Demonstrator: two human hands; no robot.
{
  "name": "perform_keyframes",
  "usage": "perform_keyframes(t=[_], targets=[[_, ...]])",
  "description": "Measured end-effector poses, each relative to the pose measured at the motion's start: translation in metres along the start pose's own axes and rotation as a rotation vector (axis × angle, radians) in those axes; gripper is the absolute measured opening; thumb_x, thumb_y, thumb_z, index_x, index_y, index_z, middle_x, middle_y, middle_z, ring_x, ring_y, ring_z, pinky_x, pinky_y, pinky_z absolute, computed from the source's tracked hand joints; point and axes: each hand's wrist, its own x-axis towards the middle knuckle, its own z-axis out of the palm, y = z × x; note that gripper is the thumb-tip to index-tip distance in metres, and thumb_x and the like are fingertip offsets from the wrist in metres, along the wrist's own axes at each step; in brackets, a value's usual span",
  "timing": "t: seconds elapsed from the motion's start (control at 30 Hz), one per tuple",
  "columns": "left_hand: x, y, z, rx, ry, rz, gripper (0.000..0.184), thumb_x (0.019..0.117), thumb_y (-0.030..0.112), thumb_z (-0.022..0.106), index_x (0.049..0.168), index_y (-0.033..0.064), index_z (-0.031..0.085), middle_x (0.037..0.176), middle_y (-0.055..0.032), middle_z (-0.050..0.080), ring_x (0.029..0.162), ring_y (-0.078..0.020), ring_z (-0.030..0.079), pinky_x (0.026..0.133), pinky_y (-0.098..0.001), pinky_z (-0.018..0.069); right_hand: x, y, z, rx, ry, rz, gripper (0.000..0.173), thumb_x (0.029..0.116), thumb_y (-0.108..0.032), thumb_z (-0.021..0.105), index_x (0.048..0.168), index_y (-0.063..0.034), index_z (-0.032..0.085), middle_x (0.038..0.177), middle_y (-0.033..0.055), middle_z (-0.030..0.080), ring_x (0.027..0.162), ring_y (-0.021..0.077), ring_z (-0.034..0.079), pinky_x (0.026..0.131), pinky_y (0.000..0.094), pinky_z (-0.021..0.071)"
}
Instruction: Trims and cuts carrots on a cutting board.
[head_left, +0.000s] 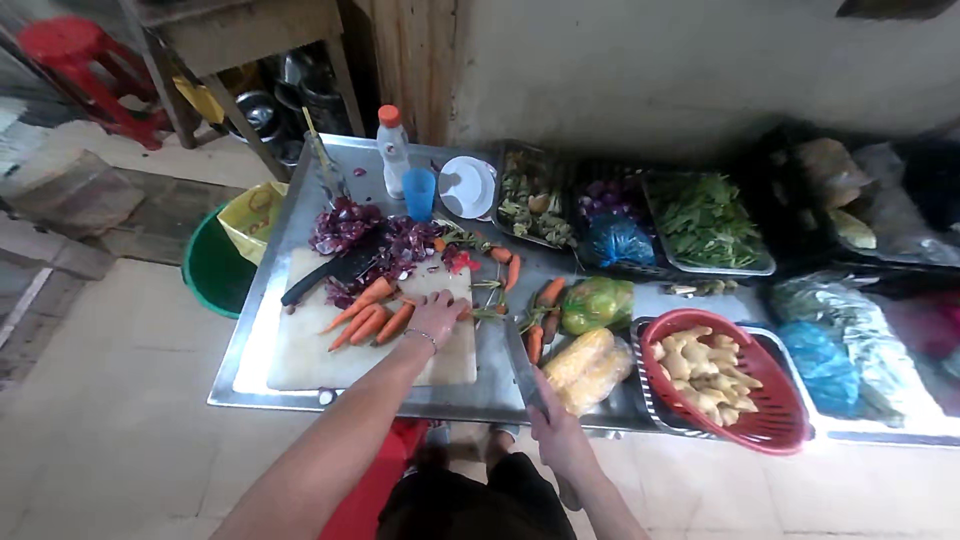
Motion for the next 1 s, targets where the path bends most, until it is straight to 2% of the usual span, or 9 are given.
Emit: perform_keyframes(t=[0.07, 0.23, 0.37, 0.57, 0.8, 1.0], targets=[[-0.009, -0.009, 0.001, -0.029, 0.016, -0.032, 0.046, 0.1005, 0.018, 0.064, 0.146, 0.0242, 0.057, 0.140, -0.0173, 0.056, 0.131, -0.0391, 0.052, 0.106, -0.0564, 0.0464, -0.002, -0.001, 0.000, -0.039, 0.010, -0.024, 0.063, 0.1078, -0.034, 0.047, 0.164, -0.0420, 0.020, 0.085, 0.0086, 0.069, 0.057, 0.0200, 0.064, 0.056, 0.0422, 0.0575], [-0.035, -0.027, 0.006, -0.129, 0.018, -0.132, 0.049, 0.1006, 0.025, 0.066, 0.148, 0.0239, 0.056, 0.143, -0.0168, 0.055, 0.132, -0.0379, 0.053, 0.107, -0.0565, 0.0460, -0.008, -0.020, 0.002, -0.246, -0.012, -0.097, 0.063, 0.1086, -0.033, 0.043, 0.166, -0.0368, 0.016, 0.102, 0.0116, 0.072, 0.081, 0.0271, 0.071, 0.079, 0.0492, 0.0589], [-0.037, -0.029, 0.022, -0.263, 0.105, -0.204, 0.050, 0.0990, 0.034, 0.069, 0.147, 0.0221, 0.058, 0.141, -0.0158, 0.057, 0.130, -0.0357, 0.055, 0.105, -0.0560, 0.0472, -0.003, -0.065, 0.006, -0.469, -0.114, -0.092, 0.062, 0.1095, -0.034, 0.038, 0.165, -0.0418, 0.011, 0.102, 0.0153, 0.074, 0.094, 0.0356, 0.073, 0.086, 0.0561, 0.0573], [-0.035, -0.031, 0.026, -0.269, 0.112, -0.186, 0.046, 0.0994, 0.029, 0.068, 0.143, 0.0148, 0.061, 0.142, -0.0149, 0.057, 0.133, -0.0352, 0.053, 0.108, -0.0539, 0.0458, 0.019, -0.115, 0.012, -0.612, -0.180, -0.098, 0.066, 0.1095, -0.027, 0.037, 0.163, -0.0502, 0.004, 0.105, 0.0160, 0.073, 0.097, 0.0376, 0.072, 0.084, 0.0595, 0.0571], [-0.038, -0.030, 0.025, -0.277, 0.129, -0.164, 0.044, 0.1000, 0.028, 0.067, 0.141, 0.0127, 0.061, 0.140, -0.0146, 0.059, 0.133, -0.0347, 0.053, 0.109, -0.0534, 0.0448, 0.024, -0.128, 0.007, -0.655, -0.217, -0.080, 0.067, 0.1102, -0.029, 0.037, 0.162, -0.0516, 0.002, 0.108, 0.0179, 0.072, 0.100, 0.0397, 0.071, 0.086, 0.0615, 0.0558], [-0.037, -0.030, 0.026, -0.295, 0.156, -0.146, 0.042, 0.0984, 0.023, 0.069, 0.138, 0.0112, 0.063, 0.137, -0.0148, 0.061, 0.130, -0.0360, 0.055, 0.107, -0.0562, 0.0460, 0.017, -0.151, 0.009, -0.729, -0.215, -0.059, 0.079, 0.1055, -0.016, 0.041, 0.163, -0.0483, -0.002, 0.104, 0.0167, 0.072, 0.097, 0.0375, 0.072, 0.082, 0.0574, 0.0570]])
